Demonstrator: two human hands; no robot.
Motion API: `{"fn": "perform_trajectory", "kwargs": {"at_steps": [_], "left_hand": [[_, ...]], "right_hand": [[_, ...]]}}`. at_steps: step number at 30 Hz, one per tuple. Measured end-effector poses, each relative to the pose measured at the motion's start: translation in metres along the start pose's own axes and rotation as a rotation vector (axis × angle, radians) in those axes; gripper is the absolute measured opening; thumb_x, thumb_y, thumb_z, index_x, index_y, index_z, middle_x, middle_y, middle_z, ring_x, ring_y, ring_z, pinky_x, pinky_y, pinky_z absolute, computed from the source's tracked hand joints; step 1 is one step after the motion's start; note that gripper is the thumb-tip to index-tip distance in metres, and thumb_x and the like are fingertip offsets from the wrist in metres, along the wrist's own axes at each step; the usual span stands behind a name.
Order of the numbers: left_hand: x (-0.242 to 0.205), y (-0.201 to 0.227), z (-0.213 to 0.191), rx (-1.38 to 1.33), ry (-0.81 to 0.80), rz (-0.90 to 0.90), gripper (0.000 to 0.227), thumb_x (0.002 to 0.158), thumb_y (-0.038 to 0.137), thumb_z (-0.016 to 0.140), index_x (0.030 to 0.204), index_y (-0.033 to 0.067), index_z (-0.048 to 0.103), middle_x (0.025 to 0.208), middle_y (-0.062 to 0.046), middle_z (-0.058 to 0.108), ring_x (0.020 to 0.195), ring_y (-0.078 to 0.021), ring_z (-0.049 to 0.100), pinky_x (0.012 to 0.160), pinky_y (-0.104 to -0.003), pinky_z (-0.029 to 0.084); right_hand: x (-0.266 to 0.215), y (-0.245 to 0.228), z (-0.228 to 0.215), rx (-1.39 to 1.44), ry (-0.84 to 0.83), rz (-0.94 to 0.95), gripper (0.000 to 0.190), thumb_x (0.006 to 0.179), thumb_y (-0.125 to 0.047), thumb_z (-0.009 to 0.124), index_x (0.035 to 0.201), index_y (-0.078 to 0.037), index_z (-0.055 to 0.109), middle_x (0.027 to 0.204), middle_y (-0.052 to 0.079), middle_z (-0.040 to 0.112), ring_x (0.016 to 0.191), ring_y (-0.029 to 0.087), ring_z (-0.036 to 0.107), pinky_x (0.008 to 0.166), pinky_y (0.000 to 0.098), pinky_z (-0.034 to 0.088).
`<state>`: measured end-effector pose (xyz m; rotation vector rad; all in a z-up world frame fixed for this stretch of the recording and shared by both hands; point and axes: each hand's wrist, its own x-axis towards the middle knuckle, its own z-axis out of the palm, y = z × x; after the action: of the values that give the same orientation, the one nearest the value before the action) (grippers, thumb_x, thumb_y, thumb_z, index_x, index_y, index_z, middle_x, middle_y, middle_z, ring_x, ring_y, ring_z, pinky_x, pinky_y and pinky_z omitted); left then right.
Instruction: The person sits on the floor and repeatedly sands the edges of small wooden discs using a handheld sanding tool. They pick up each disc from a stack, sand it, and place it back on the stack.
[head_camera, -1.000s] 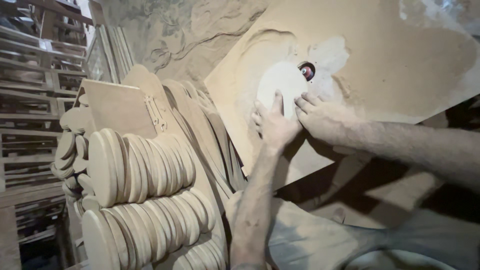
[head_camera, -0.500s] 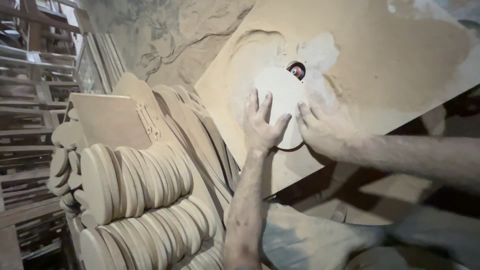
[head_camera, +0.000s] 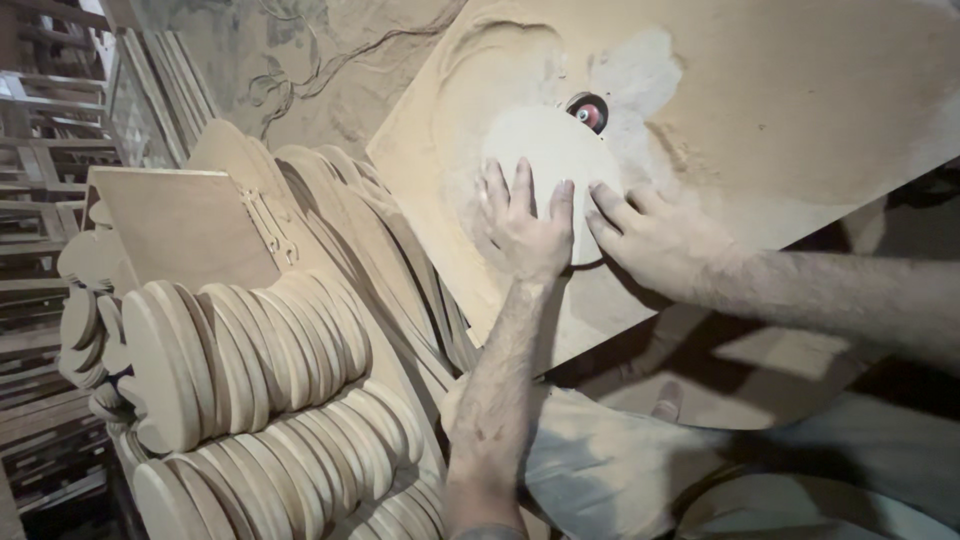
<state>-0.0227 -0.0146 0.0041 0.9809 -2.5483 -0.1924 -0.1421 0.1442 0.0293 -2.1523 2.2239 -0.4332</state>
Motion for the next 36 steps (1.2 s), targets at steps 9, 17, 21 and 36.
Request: {"fn": "perform_trajectory", "kwargs": {"at_steps": [9,17,21,36], "left_hand": [[0.022,-0.022,0.022,-0.108,0.065,-0.039,0.056,0.09,0.036,0.076,0.133,0.0021,0.069,0.153,-0.029,0.051,0.149,-0.0475,0.04,0.125,-0.051,0.033],[0.031,-0.02,0.016,-0.101,0.085,-0.015,0.058,0.088,0.038,0.074,0.13,-0.0011,0.07,0.151,-0.033,0.049,0.147,-0.0502,0.039,0.122,-0.051,0.033],[-0.002,-0.004,0.008,-0.054,0.063,0.009,0.057,0.089,0.039,0.075,0.129,-0.0004,0.07,0.152,-0.032,0.049,0.147,-0.0506,0.039,0.124,-0.054,0.032],[0.0,0.007,0.028,0.075,0.083,-0.213,0.063,0.093,0.045,0.066,0.141,0.0045,0.063,0.158,-0.029,0.043,0.148,-0.0503,0.036,0.121,-0.06,0.029]], "right_hand": [[0.022,0.004,0.013,0.074,0.089,-0.028,0.05,0.079,-0.017,0.061,0.125,0.004,0.063,0.135,0.02,0.058,0.097,0.029,0.063,0.088,0.0356,0.055],[0.035,0.001,0.005,-0.201,-0.055,-0.186,0.04,0.082,-0.026,0.061,0.107,0.005,0.068,0.122,0.02,0.063,0.12,0.031,0.058,0.086,0.0374,0.053],[0.007,-0.01,0.002,-0.068,-0.021,-0.056,0.049,0.077,-0.023,0.063,0.118,0.004,0.066,0.13,0.022,0.062,0.092,0.03,0.063,0.082,0.0382,0.053],[0.022,0.002,-0.007,-0.119,-0.011,-0.077,0.045,0.078,-0.021,0.062,0.117,0.0,0.067,0.133,0.022,0.061,0.093,0.029,0.066,0.084,0.0362,0.054]]}}
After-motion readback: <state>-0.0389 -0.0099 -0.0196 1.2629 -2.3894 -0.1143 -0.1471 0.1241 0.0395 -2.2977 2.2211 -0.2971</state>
